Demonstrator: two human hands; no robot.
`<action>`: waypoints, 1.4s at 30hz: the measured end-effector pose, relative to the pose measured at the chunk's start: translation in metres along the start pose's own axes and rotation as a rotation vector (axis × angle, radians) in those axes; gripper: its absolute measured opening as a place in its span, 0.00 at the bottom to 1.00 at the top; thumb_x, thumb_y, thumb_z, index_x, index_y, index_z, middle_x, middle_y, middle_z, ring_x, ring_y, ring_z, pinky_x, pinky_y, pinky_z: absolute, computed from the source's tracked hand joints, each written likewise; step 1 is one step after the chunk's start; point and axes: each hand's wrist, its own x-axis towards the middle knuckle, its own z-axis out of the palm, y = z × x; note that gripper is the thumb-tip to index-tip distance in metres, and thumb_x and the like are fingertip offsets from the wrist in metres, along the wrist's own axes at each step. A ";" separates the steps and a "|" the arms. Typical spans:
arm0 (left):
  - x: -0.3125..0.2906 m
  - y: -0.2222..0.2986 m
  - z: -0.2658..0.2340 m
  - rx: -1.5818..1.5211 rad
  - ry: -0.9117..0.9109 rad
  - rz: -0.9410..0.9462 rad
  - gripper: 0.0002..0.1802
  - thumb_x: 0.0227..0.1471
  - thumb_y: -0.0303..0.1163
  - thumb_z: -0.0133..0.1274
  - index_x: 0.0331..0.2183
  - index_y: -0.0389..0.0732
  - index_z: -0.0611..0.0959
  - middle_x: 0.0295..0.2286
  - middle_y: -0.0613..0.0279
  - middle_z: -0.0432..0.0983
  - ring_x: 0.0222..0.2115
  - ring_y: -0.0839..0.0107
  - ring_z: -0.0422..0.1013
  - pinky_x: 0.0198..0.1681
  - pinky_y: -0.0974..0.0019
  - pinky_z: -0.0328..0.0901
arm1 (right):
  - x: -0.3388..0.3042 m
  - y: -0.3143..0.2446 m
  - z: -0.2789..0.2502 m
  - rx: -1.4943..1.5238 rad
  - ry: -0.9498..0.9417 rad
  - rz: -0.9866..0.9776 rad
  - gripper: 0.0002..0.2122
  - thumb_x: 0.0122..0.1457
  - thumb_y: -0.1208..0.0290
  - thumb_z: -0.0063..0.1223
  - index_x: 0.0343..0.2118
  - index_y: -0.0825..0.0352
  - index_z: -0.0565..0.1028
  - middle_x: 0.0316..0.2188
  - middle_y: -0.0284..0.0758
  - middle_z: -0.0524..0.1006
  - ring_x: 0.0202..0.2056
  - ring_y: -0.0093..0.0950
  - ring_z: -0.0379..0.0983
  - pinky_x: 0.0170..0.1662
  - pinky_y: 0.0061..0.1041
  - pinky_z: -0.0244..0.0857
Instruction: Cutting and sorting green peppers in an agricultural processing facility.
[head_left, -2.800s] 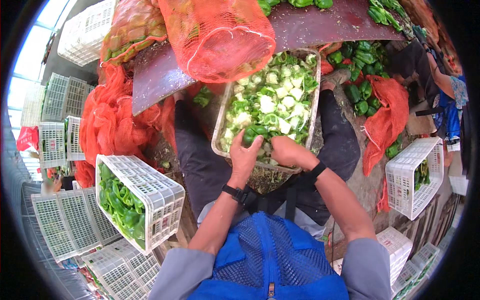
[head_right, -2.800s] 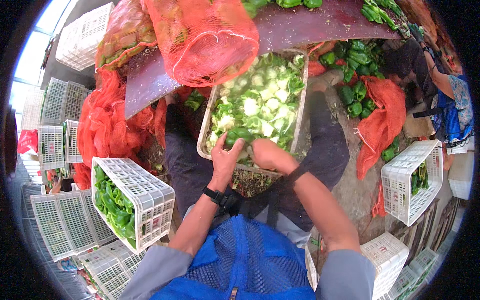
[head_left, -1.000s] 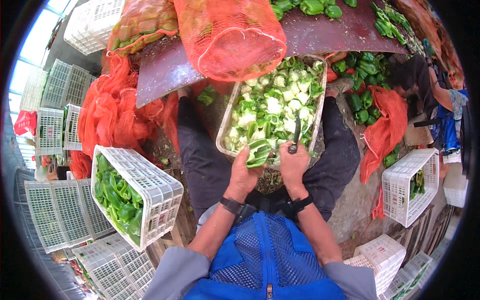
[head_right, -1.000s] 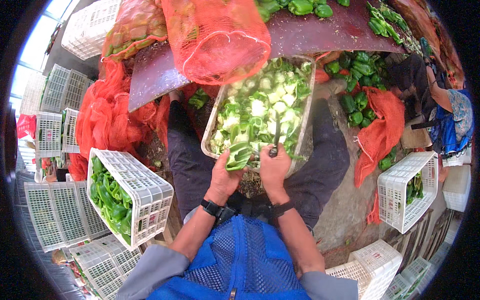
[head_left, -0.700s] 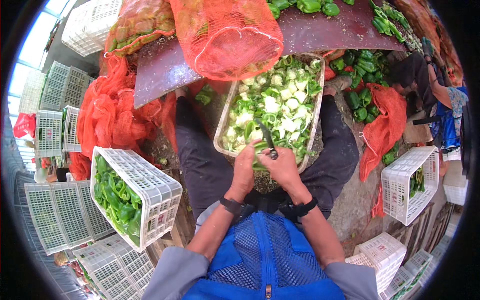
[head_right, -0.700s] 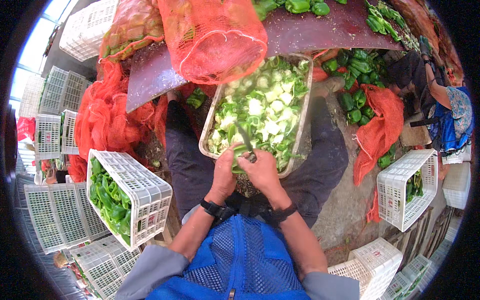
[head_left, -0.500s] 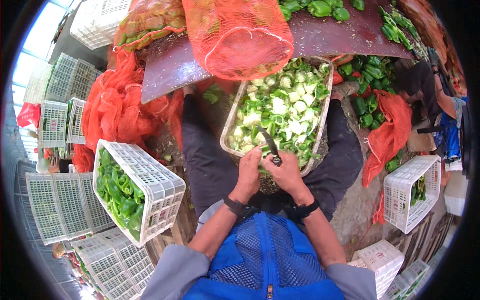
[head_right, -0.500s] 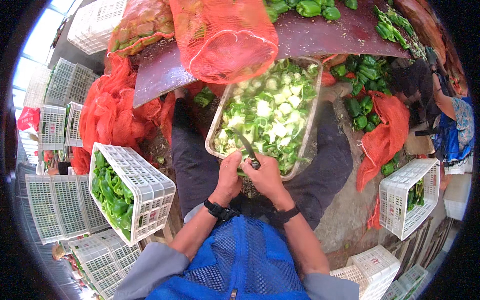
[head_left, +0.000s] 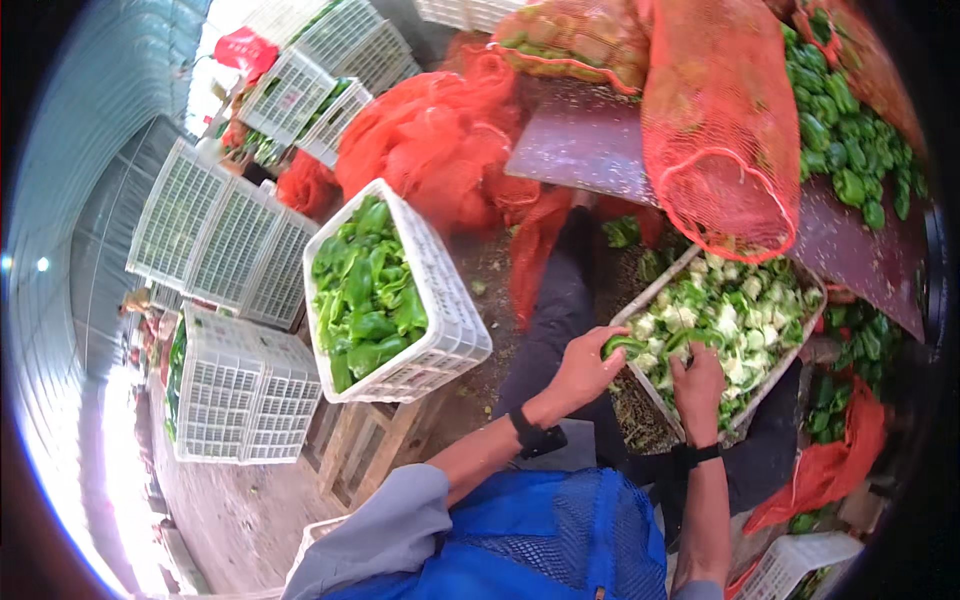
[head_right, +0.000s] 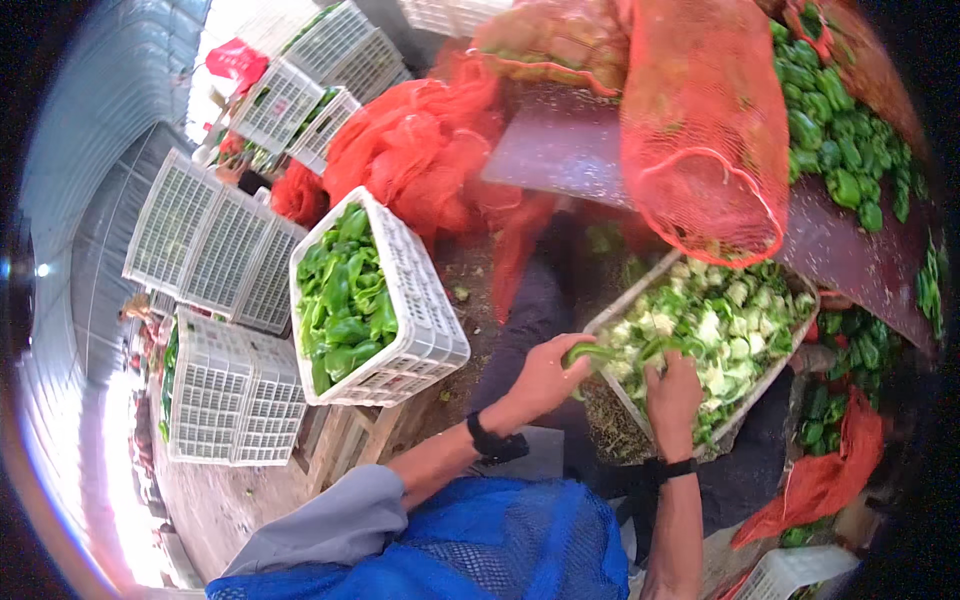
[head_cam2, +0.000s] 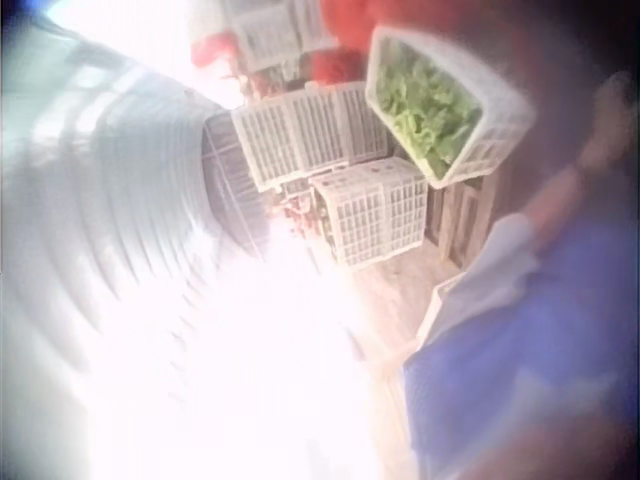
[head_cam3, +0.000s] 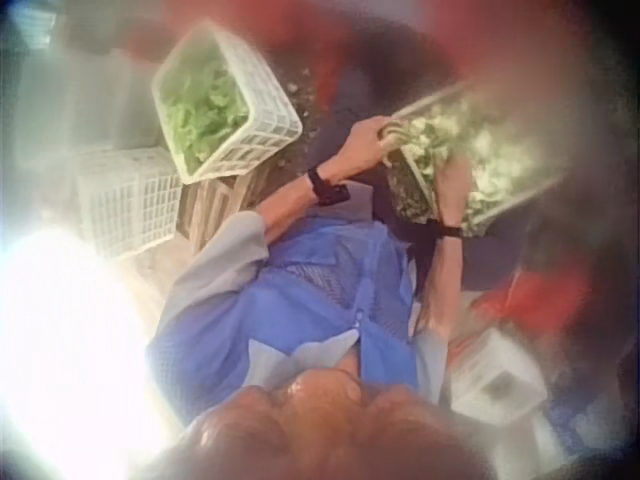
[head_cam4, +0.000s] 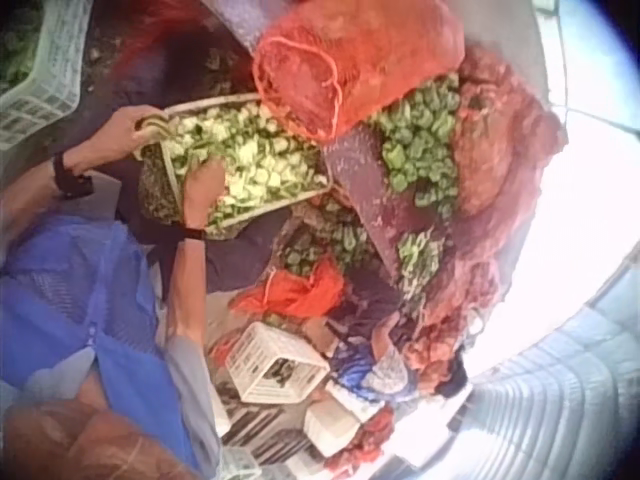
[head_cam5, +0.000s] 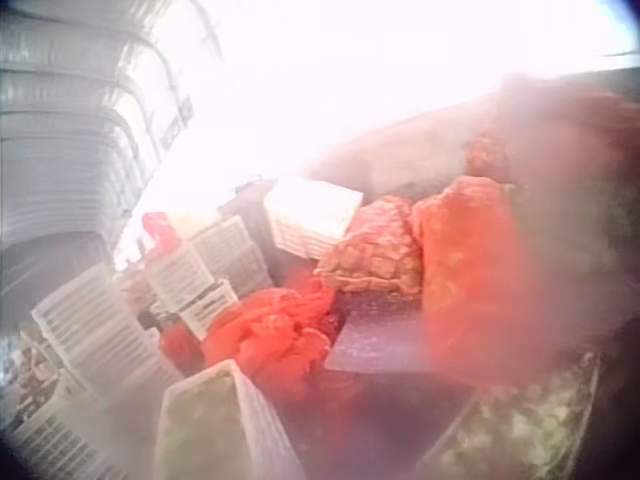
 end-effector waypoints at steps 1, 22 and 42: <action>-0.001 0.002 -0.020 -0.080 -0.035 -0.117 0.19 0.60 0.31 0.56 0.52 0.37 0.85 0.38 0.55 0.85 0.36 0.73 0.80 0.42 0.65 0.75 | -0.002 -0.008 -0.001 -0.090 0.015 -0.037 0.15 0.60 0.64 0.64 0.45 0.67 0.76 0.38 0.51 0.76 0.40 0.52 0.78 0.42 0.51 0.70; -0.051 -0.106 -0.441 0.632 0.456 -0.554 0.20 0.57 0.32 0.59 0.52 0.39 0.87 0.35 0.57 0.86 0.32 0.70 0.80 0.41 0.65 0.73 | 0.013 0.001 0.015 0.149 -0.051 0.145 0.23 0.49 0.71 0.73 0.45 0.78 0.76 0.21 0.31 0.70 0.24 0.26 0.67 0.29 0.33 0.64; -0.016 -0.093 -0.421 0.296 0.550 -0.197 0.23 0.63 0.26 0.56 0.59 0.37 0.80 0.47 0.54 0.83 0.45 0.67 0.79 0.51 0.65 0.72 | 0.008 -0.056 -0.042 0.638 -0.373 0.418 0.18 0.56 0.71 0.71 0.48 0.69 0.78 0.32 0.27 0.79 0.27 0.14 0.70 0.26 0.18 0.63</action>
